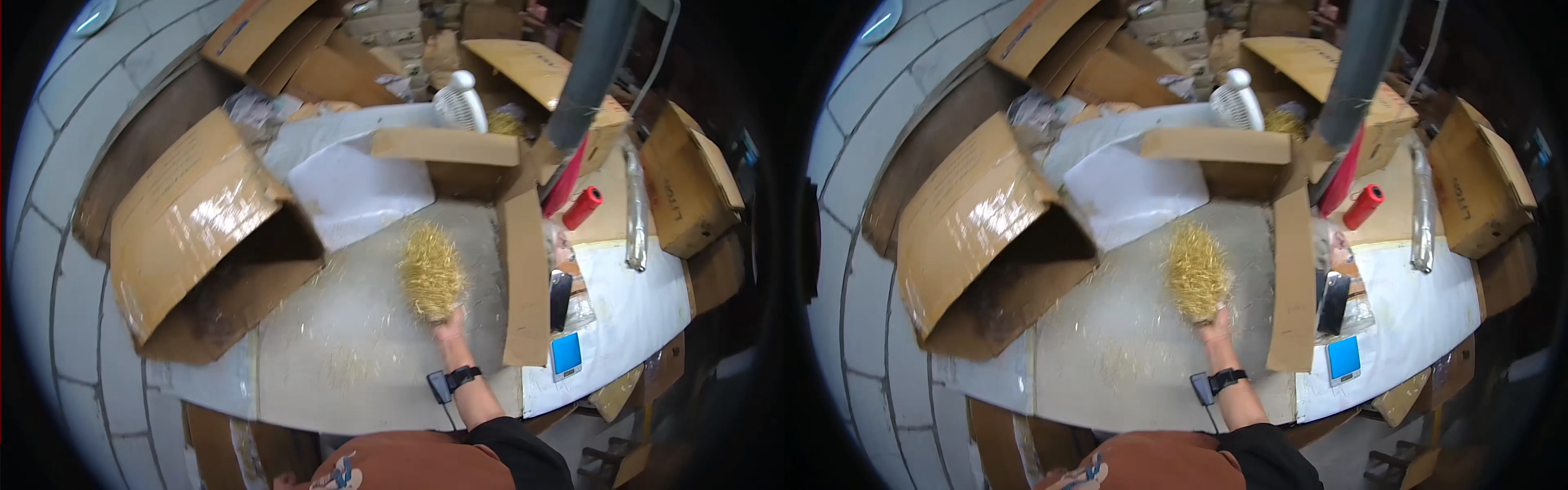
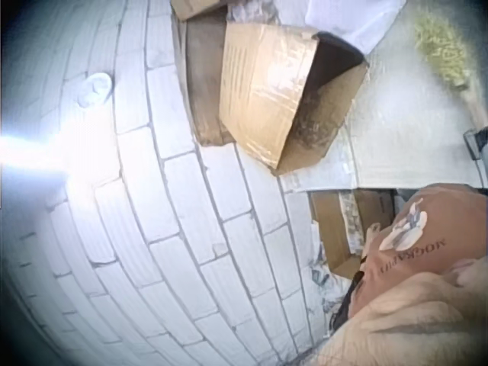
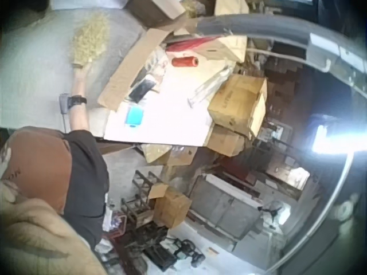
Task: Collect gold-colored metal components from a workbench and place them into small plastic bags.
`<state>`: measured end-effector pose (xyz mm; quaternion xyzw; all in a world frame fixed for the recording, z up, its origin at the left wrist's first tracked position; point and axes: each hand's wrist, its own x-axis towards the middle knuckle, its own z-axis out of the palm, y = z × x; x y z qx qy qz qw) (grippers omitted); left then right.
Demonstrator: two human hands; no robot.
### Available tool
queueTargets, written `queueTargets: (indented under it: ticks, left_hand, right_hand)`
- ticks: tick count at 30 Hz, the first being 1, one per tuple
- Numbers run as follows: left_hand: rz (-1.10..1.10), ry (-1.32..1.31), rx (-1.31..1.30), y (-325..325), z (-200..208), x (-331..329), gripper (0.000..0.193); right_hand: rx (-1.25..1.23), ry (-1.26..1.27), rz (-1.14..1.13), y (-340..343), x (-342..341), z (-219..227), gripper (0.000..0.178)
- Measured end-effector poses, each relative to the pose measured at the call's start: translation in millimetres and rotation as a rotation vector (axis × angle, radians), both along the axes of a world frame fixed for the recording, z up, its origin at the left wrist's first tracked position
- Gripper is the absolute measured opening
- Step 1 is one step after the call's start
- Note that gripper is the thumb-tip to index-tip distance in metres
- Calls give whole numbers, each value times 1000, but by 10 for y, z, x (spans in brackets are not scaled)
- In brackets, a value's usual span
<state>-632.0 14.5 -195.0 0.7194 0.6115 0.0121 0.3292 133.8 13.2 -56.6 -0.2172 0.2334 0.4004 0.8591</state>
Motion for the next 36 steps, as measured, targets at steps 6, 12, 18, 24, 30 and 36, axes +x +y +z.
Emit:
queueTargets:
  ticks: [6, 12, 18, 24, 30, 36]
  left_hand:
    - [-93, -106, 111, 1191, -224, 859, 18]
    - [-141, -128, 121, 1547, -227, 1019, 18]
    - [-230, -141, 67, 1764, -310, 1183, 18]
    - [-324, -165, 6, 1899, -363, 1438, 18]
    - [-371, -185, -27, 1991, -479, 1467, 18]
    - [-367, -208, -71, 1769, -617, 1316, 18]
  right_hand:
    - [223, -28, 211, 364, -471, -103, 37]
    - [235, -127, 366, 699, -797, -198, 33]
    - [741, -77, 496, 904, -1011, -325, 31]
    - [1130, 65, 493, 999, -1001, -622, 33]
    - [129, 112, 465, 747, -920, -4, 39]
    - [163, 53, 351, 352, -598, 157, 37]
